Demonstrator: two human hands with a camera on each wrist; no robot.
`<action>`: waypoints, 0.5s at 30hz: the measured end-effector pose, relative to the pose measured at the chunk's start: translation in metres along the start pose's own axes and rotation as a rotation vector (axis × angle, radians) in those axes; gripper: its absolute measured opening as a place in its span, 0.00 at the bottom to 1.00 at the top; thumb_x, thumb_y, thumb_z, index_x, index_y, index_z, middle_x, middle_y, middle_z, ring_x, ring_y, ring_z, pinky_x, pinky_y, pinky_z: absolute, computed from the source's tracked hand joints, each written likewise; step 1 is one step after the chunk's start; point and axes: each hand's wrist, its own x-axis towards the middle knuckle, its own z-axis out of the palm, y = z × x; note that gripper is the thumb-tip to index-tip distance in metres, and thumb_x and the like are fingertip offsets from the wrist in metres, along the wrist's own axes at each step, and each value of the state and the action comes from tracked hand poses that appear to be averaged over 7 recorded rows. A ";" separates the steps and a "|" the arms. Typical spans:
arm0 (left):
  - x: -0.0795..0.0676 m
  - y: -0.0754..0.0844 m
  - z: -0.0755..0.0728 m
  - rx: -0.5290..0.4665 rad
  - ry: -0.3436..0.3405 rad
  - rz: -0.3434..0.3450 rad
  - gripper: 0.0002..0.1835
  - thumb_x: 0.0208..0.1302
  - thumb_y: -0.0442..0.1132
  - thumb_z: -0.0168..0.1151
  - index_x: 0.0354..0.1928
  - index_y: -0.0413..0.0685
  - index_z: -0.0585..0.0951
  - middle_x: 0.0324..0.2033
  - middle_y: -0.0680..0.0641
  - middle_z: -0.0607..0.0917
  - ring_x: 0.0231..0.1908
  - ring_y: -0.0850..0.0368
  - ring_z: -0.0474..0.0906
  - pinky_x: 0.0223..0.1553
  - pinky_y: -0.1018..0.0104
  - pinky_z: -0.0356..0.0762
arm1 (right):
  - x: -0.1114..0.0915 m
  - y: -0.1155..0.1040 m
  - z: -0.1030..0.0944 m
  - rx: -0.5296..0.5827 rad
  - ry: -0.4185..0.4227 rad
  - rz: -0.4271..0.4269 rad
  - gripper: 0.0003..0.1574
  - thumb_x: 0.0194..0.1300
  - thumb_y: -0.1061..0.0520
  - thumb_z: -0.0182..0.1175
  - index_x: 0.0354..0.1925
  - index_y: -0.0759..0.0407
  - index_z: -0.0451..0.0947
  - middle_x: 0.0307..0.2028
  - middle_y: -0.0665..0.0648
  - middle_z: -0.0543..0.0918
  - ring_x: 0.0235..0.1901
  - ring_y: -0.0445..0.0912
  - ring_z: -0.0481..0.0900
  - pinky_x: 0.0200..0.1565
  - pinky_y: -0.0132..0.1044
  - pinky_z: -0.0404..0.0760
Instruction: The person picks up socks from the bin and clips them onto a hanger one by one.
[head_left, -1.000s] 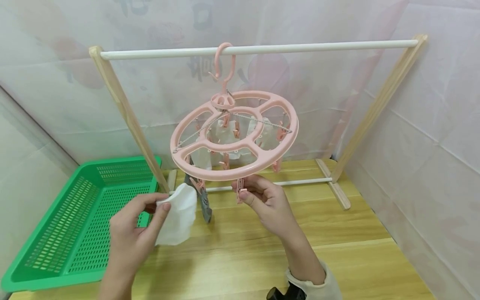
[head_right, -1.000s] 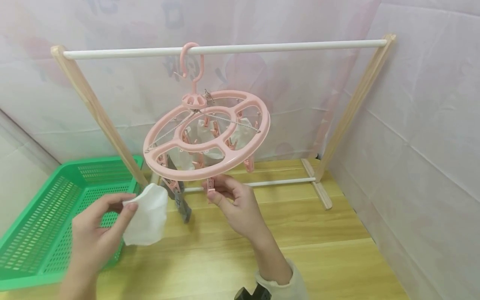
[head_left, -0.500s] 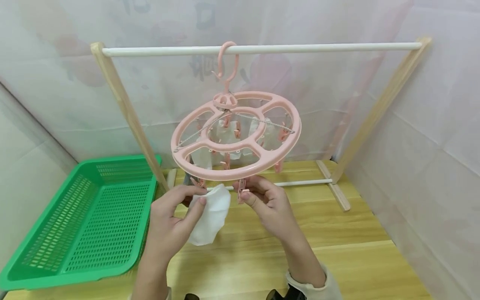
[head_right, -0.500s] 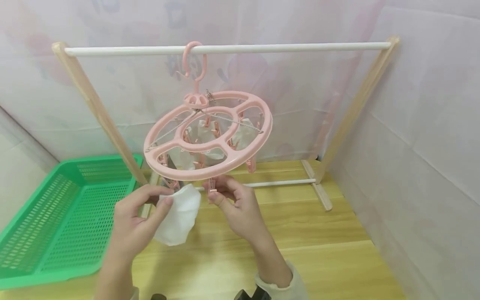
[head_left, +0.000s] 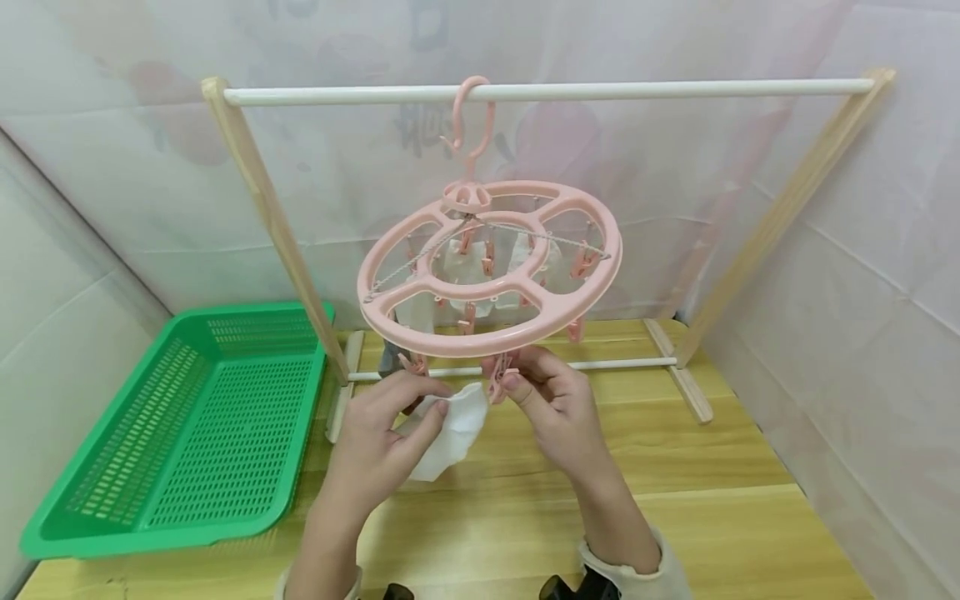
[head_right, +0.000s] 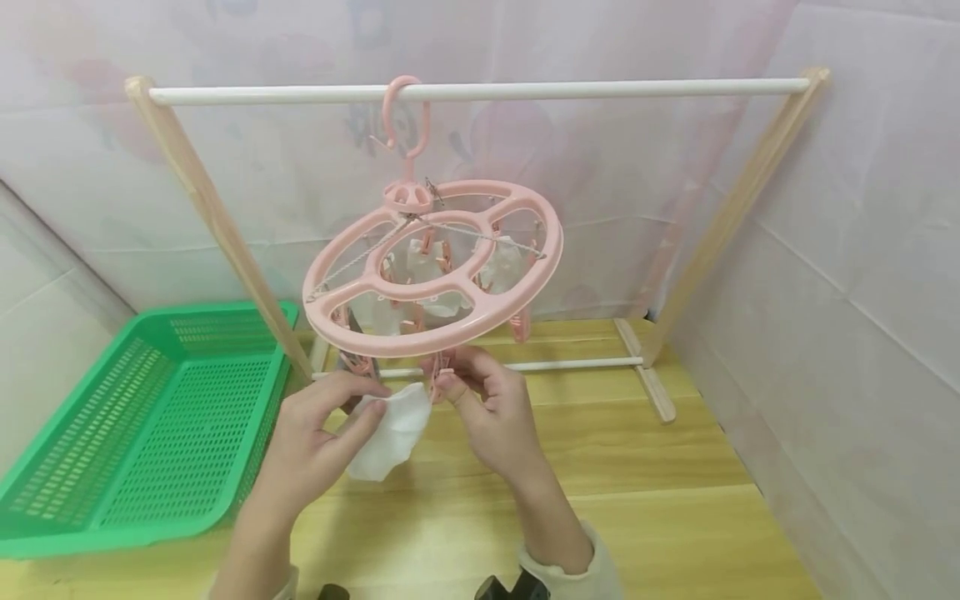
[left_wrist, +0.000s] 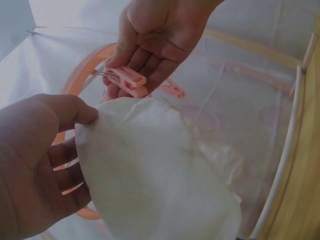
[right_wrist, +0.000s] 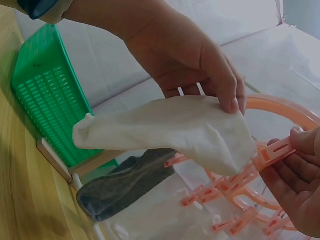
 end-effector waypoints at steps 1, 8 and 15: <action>0.000 0.000 0.001 0.000 -0.004 0.006 0.07 0.63 0.32 0.66 0.40 0.52 0.86 0.35 0.56 0.86 0.32 0.64 0.75 0.34 0.74 0.73 | 0.000 0.000 0.000 0.003 0.003 -0.004 0.12 0.73 0.66 0.55 0.50 0.71 0.78 0.41 0.66 0.84 0.38 0.47 0.83 0.40 0.36 0.85; -0.002 0.001 0.006 0.014 -0.040 0.016 0.06 0.64 0.34 0.65 0.40 0.53 0.85 0.36 0.58 0.86 0.33 0.65 0.78 0.36 0.71 0.78 | 0.000 0.002 -0.001 0.033 0.048 -0.031 0.09 0.71 0.67 0.56 0.46 0.73 0.79 0.39 0.66 0.85 0.36 0.45 0.84 0.38 0.35 0.85; -0.001 0.004 0.008 0.046 -0.072 -0.002 0.04 0.65 0.36 0.64 0.38 0.53 0.85 0.37 0.59 0.86 0.37 0.66 0.80 0.38 0.65 0.81 | 0.001 0.003 -0.002 0.080 0.077 -0.091 0.09 0.70 0.67 0.57 0.43 0.76 0.78 0.37 0.65 0.86 0.34 0.44 0.85 0.37 0.35 0.86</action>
